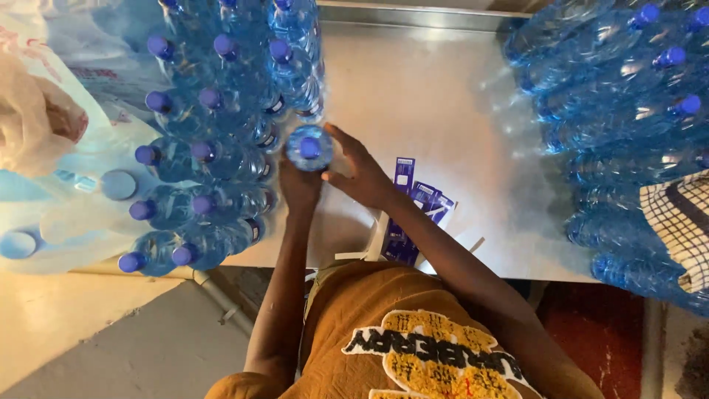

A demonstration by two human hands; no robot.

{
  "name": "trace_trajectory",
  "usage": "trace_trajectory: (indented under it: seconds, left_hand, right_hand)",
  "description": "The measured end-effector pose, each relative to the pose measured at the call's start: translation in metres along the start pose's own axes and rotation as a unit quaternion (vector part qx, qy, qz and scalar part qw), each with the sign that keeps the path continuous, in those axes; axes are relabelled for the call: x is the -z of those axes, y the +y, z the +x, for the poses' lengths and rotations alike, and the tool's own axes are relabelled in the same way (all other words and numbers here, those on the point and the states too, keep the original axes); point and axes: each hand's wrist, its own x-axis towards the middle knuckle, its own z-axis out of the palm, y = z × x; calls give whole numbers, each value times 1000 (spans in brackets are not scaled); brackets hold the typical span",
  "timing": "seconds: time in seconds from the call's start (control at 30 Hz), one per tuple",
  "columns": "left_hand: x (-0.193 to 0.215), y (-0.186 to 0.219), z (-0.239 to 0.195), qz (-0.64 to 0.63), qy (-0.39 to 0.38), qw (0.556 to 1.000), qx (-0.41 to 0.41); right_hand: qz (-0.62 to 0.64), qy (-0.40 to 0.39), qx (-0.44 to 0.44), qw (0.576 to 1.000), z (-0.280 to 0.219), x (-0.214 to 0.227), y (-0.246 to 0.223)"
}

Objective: Manually applying adhesive labels to plastic water bottles at a production station.

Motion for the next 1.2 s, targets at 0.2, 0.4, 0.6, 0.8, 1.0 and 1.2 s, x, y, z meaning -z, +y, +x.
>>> trace_trajectory:
  seconds: [0.2, 0.4, 0.6, 0.8, 1.0, 1.2]
  left_hand:
    - [-3, -17, 40, -19, 163, 986, -8]
    - [-5, 1, 36, -83, 189, 974, 89]
    - [-43, -29, -2, -160, 155, 967, 124]
    - [-56, 37, -25, -227, -70, 966, 103]
    - [-123, 66, 39, -203, -169, 965, 2]
    - [-73, 155, 20, -263, -467, 844, -34]
  right_hand:
    - [-84, 107, -140, 981, -43, 39, 97]
    - [-299, 155, -92, 937, -78, 107, 195]
    - [-459, 61, -207, 862, -81, 113, 250]
    - [-435, 38, -230, 870, -90, 106, 216]
    - [-467, 14, -248, 848, -84, 100, 198]
    - [-149, 152, -87, 973, -114, 134, 33]
